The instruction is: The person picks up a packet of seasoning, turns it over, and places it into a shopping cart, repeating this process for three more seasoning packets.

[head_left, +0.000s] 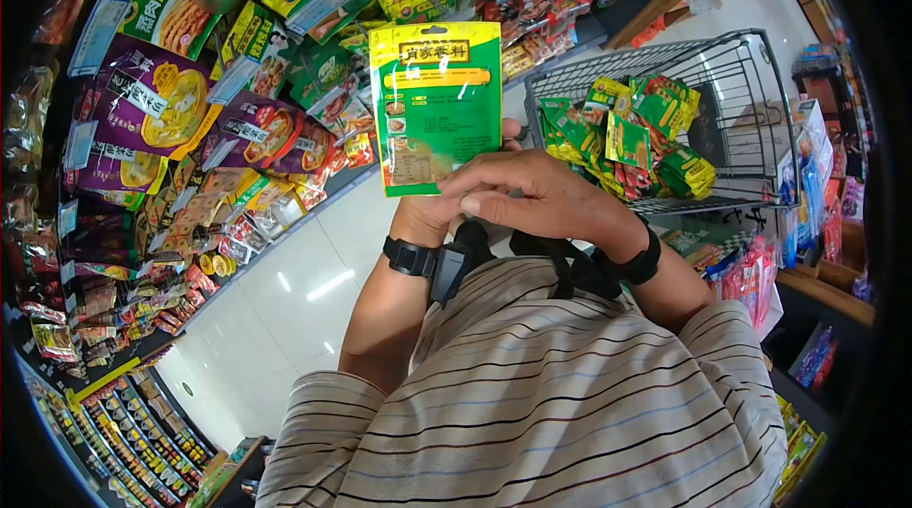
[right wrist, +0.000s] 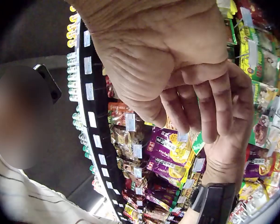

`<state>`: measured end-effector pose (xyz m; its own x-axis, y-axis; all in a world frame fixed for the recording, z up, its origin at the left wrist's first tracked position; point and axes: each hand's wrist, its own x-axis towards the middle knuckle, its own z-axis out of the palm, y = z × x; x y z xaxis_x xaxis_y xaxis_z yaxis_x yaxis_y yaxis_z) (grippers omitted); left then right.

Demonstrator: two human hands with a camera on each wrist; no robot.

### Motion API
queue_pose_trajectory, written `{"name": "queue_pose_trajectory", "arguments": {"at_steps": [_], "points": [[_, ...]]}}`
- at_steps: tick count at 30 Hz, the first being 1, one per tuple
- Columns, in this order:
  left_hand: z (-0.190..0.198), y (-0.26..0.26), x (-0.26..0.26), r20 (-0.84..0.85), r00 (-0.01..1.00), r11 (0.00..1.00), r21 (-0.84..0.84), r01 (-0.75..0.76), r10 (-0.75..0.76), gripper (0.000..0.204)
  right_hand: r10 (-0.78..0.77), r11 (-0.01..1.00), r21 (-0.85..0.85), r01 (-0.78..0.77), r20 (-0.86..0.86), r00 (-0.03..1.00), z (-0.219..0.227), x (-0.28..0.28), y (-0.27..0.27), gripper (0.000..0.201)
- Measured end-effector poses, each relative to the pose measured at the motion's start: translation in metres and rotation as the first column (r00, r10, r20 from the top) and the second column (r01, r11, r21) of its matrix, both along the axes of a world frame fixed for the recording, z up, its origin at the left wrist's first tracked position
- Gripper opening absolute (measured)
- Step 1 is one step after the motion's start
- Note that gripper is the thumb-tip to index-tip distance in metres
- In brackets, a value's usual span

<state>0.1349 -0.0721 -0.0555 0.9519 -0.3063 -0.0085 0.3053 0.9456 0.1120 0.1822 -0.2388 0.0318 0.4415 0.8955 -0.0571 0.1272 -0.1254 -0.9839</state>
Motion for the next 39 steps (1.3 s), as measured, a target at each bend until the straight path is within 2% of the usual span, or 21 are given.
{"name": "queue_pose_trajectory", "arguments": {"at_steps": [2, 4, 5, 6, 7, 9, 11, 14, 15, 17, 18, 20, 21, 23, 26, 30, 32, 35, 36, 39], "points": [[0.003, 0.003, -0.001, -0.022, 1.000, 1.000, -0.011, -0.002, 0.001, 0.065, 0.021, 1.000, -0.014, -0.022, -0.080, 0.997, 0.003, 0.000, 0.000, 0.026], [0.003, 0.004, -0.001, -0.105, 0.993, 0.999, 0.025, -0.046, 0.048, 0.064, 0.078, 0.996, -0.028, -0.085, -0.194, 0.978, 0.025, 0.003, -0.001, 0.025], [0.002, 0.004, 0.000, -0.143, 0.987, 0.997, 0.041, -0.065, 0.070, 0.064, 0.135, 0.991, 0.051, -0.126, -0.221, 0.966, 0.040, 0.003, -0.003, 0.025], [0.006, 0.008, 0.005, -0.124, 0.992, 0.999, 0.023, -0.028, 0.030, 0.064, 0.190, 0.978, 0.130, -0.163, -0.243, 0.951, 0.056, 0.004, -0.004, 0.025], [0.006, 0.012, 0.009, -0.104, 0.994, 0.998, 0.048, -0.029, 0.034, 0.065, 0.341, 0.925, 0.259, -0.278, -0.244, 0.908, 0.070, 0.007, -0.006, 0.029], [0.005, 0.015, 0.012, -0.074, 0.996, 0.995, 0.099, -0.031, 0.039, 0.065, 0.604, 0.733, 0.526, -0.431, -0.212, 0.768, 0.097, 0.006, -0.007, 0.037], [0.005, 0.018, 0.014, -0.062, 0.997, 0.997, 0.075, -0.034, 0.039, 0.065, 0.689, 0.568, 0.750, -0.339, -0.209, 0.694, 0.108, -0.010, 0.000, 0.039], [0.004, 0.024, 0.017, -0.052, 0.998, 0.995, 0.095, -0.032, 0.037, 0.064, 0.646, 0.462, 0.887, -0.003, -0.335, 0.686, 0.115, -0.053, 0.005, 0.035], [0.002, 0.026, 0.017, -0.052, 0.998, 0.995, 0.097, -0.024, 0.029, 0.063, 0.639, 0.456, 0.888, 0.056, -0.370, 0.674, 0.117, -0.059, 0.009, 0.033], [0.002, 0.029, 0.017, -0.052, 0.998, 0.994, 0.110, -0.029, 0.035, 0.062, 0.723, 0.474, 0.879, -0.043, -0.361, 0.588, 0.123, -0.048, 0.013, 0.034], [0.003, 0.029, 0.016, -0.054, 0.997, 0.992, 0.120, -0.043, 0.049, 0.063, 0.801, 0.476, 0.857, -0.199, -0.328, 0.501, 0.126, -0.024, 0.011, 0.037], [0.002, 0.031, 0.014, -0.062, 0.996, 0.989, 0.136, -0.059, 0.068, 0.065, 0.825, 0.465, 0.863, -0.197, -0.340, 0.452, 0.126, -0.023, 0.014, 0.036], [0.000, 0.033, 0.015, -0.065, 0.995, 0.987, 0.146, -0.063, 0.073, 0.065, 0.783, 0.455, 0.890, -0.042, -0.377, 0.494, 0.124, -0.044, 0.018, 0.033], [-0.005, 0.037, 0.012, -0.079, 0.992, 0.984, 0.156, -0.081, 0.094, 0.065, 0.755, 0.409, 0.908, 0.093, -0.394, 0.525, 0.121, -0.054, 0.023, 0.028], [-0.006, 0.043, 0.007, -0.110, 0.985, 0.977, 0.181, -0.110, 0.132, 0.061, 0.760, 0.378, 0.924, 0.063, -0.348, 0.549, 0.120, -0.049, 0.027, 0.028], [-0.013, 0.052, -0.004, -0.168, 0.970, 0.933, 0.342, -0.112, 0.178, 0.056, 0.652, 0.445, 0.888, 0.119, -0.412, 0.637, 0.126, -0.056, 0.028, 0.030], [-0.016, 0.054, -0.008, -0.203, 0.954, 0.880, 0.463, -0.103, 0.219, 0.049, 0.663, 0.448, 0.887, 0.113, -0.415, 0.622, 0.129, -0.051, 0.029, 0.032], [-0.023, 0.059, -0.016, -0.241, 0.941, 0.888, 0.446, -0.109, 0.236, 0.051, 0.743, 0.380, 0.922, 0.077, -0.354, 0.568, 0.129, -0.039, 0.032, 0.035], [-0.025, 0.061, -0.015, -0.259, 0.940, 0.899, 0.428, -0.095, 0.223, 0.042, 0.746, 0.356, 0.932, 0.067, -0.327, 0.580, 0.126, -0.042, 0.030, 0.035], [-0.029, 0.062, -0.017, -0.257, 0.930, 0.873, 0.474, -0.116, 0.263, 0.034, 0.818, 0.332, 0.940, -0.083, -0.243, 0.521, 0.124, -0.032, 0.026, 0.035]]}}
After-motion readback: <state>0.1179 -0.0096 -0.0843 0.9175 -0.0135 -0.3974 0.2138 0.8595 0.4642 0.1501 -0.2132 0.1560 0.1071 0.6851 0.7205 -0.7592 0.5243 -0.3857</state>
